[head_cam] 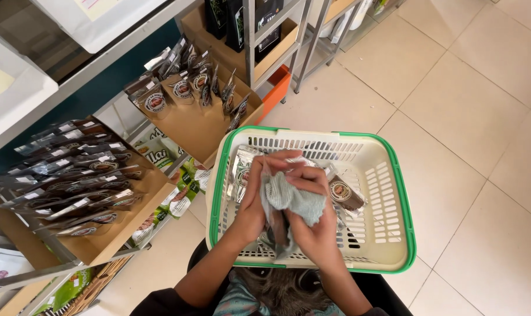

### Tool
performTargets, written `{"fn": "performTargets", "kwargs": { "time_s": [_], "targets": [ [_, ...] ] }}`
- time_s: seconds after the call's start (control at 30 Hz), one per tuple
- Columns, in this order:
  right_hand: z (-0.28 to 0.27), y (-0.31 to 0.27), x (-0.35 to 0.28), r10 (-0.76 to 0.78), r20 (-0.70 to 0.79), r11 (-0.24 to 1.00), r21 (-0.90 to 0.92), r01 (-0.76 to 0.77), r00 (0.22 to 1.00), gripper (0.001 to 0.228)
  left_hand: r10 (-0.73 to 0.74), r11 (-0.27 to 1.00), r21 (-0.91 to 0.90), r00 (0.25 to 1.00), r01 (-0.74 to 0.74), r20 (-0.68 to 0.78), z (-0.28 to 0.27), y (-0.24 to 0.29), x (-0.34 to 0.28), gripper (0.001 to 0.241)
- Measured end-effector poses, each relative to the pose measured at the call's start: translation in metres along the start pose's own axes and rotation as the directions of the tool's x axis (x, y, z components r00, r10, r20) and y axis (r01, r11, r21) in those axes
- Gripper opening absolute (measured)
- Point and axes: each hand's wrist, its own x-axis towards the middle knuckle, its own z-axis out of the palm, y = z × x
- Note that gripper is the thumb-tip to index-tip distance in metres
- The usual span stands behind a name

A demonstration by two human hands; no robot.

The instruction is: Wiping small coffee packets with a cloth and placing them into a green shopping basket.

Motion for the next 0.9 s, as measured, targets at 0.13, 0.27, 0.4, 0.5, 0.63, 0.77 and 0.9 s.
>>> {"fn": "performTargets", "kwargs": {
  "time_s": [0.13,0.27,0.4,0.5,0.63,0.77,0.9],
  "targets": [
    [-0.006,0.0,0.01,0.042,-0.029,0.978,-0.202,-0.047,0.999,0.051,-0.217,0.953,-0.205,0.975,0.223,0.053,-0.012,-0.041,-0.011,0.049],
    [-0.005,-0.017,0.004,-0.051,0.082,0.96,-0.271,0.072,0.995,0.056,-0.026,0.855,-0.507,0.985,0.111,0.172,-0.009,-0.02,0.01,0.06],
    [-0.006,-0.02,-0.002,-0.176,0.115,0.915,-0.347,0.205,0.978,0.056,-0.048,0.777,-0.595,0.961,0.208,0.274,-0.008,-0.021,0.008,0.05],
    [-0.005,-0.009,-0.005,-0.056,-0.026,0.922,-0.385,0.041,0.998,0.058,-0.145,0.784,-0.567,0.963,0.253,0.228,-0.002,-0.019,0.008,0.038],
    [-0.003,-0.008,-0.006,-0.074,0.085,0.929,-0.356,0.1,0.994,0.062,-0.21,0.738,-0.645,0.976,0.197,0.057,-0.011,-0.014,0.008,0.023],
    [-0.007,0.007,-0.016,-0.162,0.248,0.943,-0.247,0.224,0.955,0.061,-0.185,0.736,-0.677,0.971,0.033,-0.153,-0.047,-0.05,0.002,0.018],
    [-0.017,0.025,-0.029,-0.143,0.319,0.968,-0.151,0.199,0.937,0.057,-0.162,0.629,-0.777,0.971,-0.036,-0.176,-0.074,-0.092,-0.005,0.018]
  ]
}}
